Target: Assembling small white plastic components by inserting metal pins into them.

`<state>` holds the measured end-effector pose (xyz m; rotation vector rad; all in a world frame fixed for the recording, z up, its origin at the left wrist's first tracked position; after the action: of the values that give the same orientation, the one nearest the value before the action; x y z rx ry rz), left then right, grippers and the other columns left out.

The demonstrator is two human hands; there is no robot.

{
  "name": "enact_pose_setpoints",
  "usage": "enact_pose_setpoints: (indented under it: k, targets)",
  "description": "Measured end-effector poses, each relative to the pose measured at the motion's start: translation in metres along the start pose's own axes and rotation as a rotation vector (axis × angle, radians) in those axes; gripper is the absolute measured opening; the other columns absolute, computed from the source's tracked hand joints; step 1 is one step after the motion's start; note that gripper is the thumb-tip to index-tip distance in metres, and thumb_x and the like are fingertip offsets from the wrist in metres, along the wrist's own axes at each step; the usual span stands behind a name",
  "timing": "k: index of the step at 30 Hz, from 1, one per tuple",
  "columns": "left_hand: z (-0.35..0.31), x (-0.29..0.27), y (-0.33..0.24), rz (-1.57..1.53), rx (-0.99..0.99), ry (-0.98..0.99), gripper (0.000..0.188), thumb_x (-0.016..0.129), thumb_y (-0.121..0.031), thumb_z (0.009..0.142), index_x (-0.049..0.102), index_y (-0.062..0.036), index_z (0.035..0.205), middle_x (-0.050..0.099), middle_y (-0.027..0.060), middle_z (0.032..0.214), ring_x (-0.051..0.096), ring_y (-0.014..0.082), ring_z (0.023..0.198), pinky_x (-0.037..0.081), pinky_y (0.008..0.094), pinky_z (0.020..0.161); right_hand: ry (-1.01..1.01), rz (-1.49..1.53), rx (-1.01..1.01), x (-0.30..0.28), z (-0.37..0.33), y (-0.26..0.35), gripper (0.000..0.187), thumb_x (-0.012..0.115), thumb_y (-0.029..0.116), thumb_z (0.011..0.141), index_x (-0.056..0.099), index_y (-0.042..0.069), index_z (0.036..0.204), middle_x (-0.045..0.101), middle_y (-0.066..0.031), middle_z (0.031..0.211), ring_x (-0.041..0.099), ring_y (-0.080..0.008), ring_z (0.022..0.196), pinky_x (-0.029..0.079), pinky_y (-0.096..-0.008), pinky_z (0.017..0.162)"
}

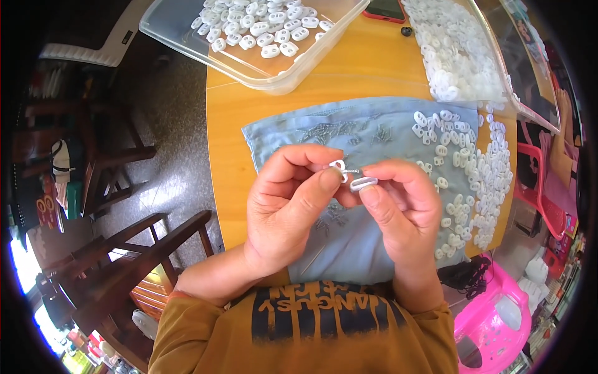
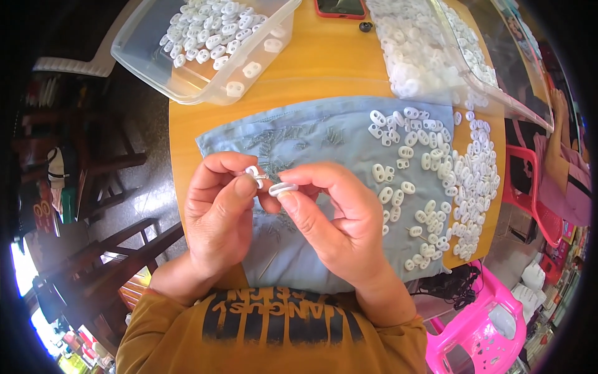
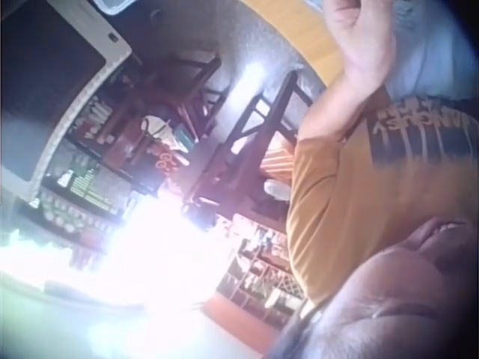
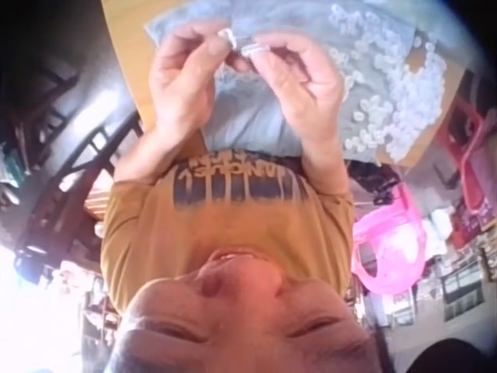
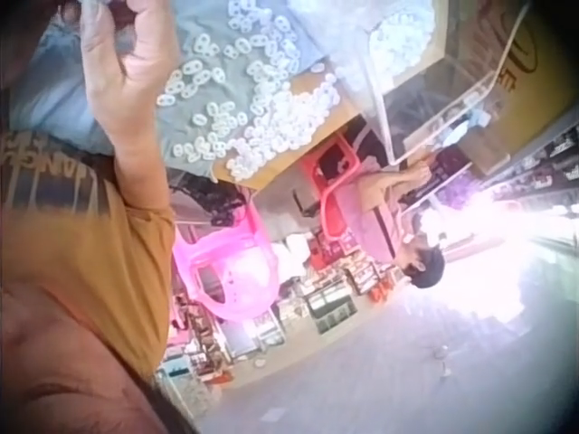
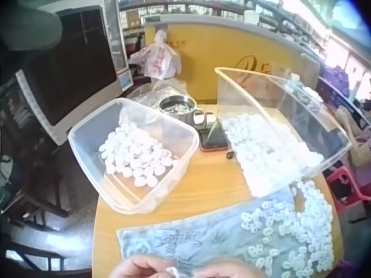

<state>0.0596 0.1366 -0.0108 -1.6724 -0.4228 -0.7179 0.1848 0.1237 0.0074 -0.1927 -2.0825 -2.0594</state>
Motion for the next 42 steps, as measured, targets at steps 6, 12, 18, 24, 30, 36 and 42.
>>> enact_pose_setpoints:
  k: [6,12,18,24,30,36,42]
  targets:
    - [-0.002,-0.002,0.000,0.103,-0.040,-0.079,0.016,0.054,-0.003,0.086,0.051,0.0006,0.101,0.061,0.0116,0.085,0.059,0.0177,0.068,0.049,0.0280,0.063,-0.063,0.043,-0.015,-0.007,-0.001,0.000,0.019,0.058,-0.006,0.082,0.057,-0.005,0.101,0.061,-0.0101,0.096,0.059,-0.0131,0.088,0.047,-0.0247,0.076]
    - [-0.006,0.002,0.003,0.087,-0.047,-0.022,0.017,0.054,0.003,0.087,0.052,0.0008,0.103,0.061,0.0079,0.091,0.058,0.0091,0.072,0.048,0.0208,0.064,-0.035,0.136,-0.076,-0.005,0.000,0.006,0.019,0.057,-0.008,0.082,0.056,-0.007,0.102,0.061,-0.0131,0.098,0.059,-0.0151,0.089,0.047,-0.0255,0.079]
    - [-0.006,0.003,0.004,0.136,-0.042,-0.043,0.015,0.054,0.003,0.086,0.052,0.0005,0.101,0.060,0.0063,0.089,0.058,0.0081,0.072,0.048,0.0200,0.063,-0.018,0.024,-0.155,-0.006,0.000,0.010,0.017,0.056,-0.010,0.082,0.058,-0.006,0.099,0.061,-0.0141,0.098,0.059,-0.0173,0.090,0.047,-0.0267,0.079]
    - [-0.006,0.001,0.002,0.200,-0.040,-0.076,0.014,0.055,0.000,0.085,0.051,-0.0003,0.099,0.062,0.0121,0.087,0.060,0.0158,0.068,0.050,0.0268,0.061,-0.053,0.009,-0.186,-0.008,-0.001,0.013,0.017,0.057,-0.011,0.080,0.059,-0.005,0.097,0.061,-0.0133,0.097,0.059,-0.0171,0.088,0.047,-0.0267,0.078]
    - [-0.007,0.002,0.005,0.137,-0.045,-0.060,0.015,0.055,0.004,0.086,0.052,0.0000,0.100,0.061,0.0063,0.087,0.058,0.0075,0.071,0.048,0.0197,0.063,-0.044,-0.076,-0.203,-0.006,-0.002,0.016,0.018,0.060,-0.009,0.079,0.059,-0.003,0.097,0.062,-0.0120,0.094,0.059,-0.0173,0.085,0.047,-0.0268,0.074]
    - [-0.007,0.002,0.007,0.155,-0.067,-0.069,0.015,0.055,0.004,0.085,0.052,0.0000,0.100,0.061,0.0063,0.087,0.058,0.0074,0.071,0.048,0.0193,0.063,-0.075,-0.281,-0.319,-0.005,-0.003,0.028,0.022,0.062,-0.008,0.077,0.060,-0.002,0.098,0.062,-0.0111,0.092,0.059,-0.0178,0.080,0.046,-0.0264,0.071]
    - [-0.007,0.001,0.006,0.224,-0.079,-0.097,0.014,0.054,0.003,0.084,0.051,0.0005,0.098,0.062,0.0111,0.086,0.059,0.0140,0.068,0.050,0.0247,0.061,-0.060,-0.357,-0.349,-0.003,-0.003,0.029,0.024,0.061,-0.008,0.077,0.060,-0.003,0.100,0.063,-0.0117,0.092,0.059,-0.0175,0.079,0.046,-0.0259,0.071]
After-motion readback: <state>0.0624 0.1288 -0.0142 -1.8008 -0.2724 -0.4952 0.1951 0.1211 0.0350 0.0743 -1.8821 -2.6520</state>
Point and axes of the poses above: each hand's wrist, its own z-axis towards the middle knuckle, its own x-axis out of the palm, y = z × x, the point moved 9 cm from there along z, towards the middle knuckle
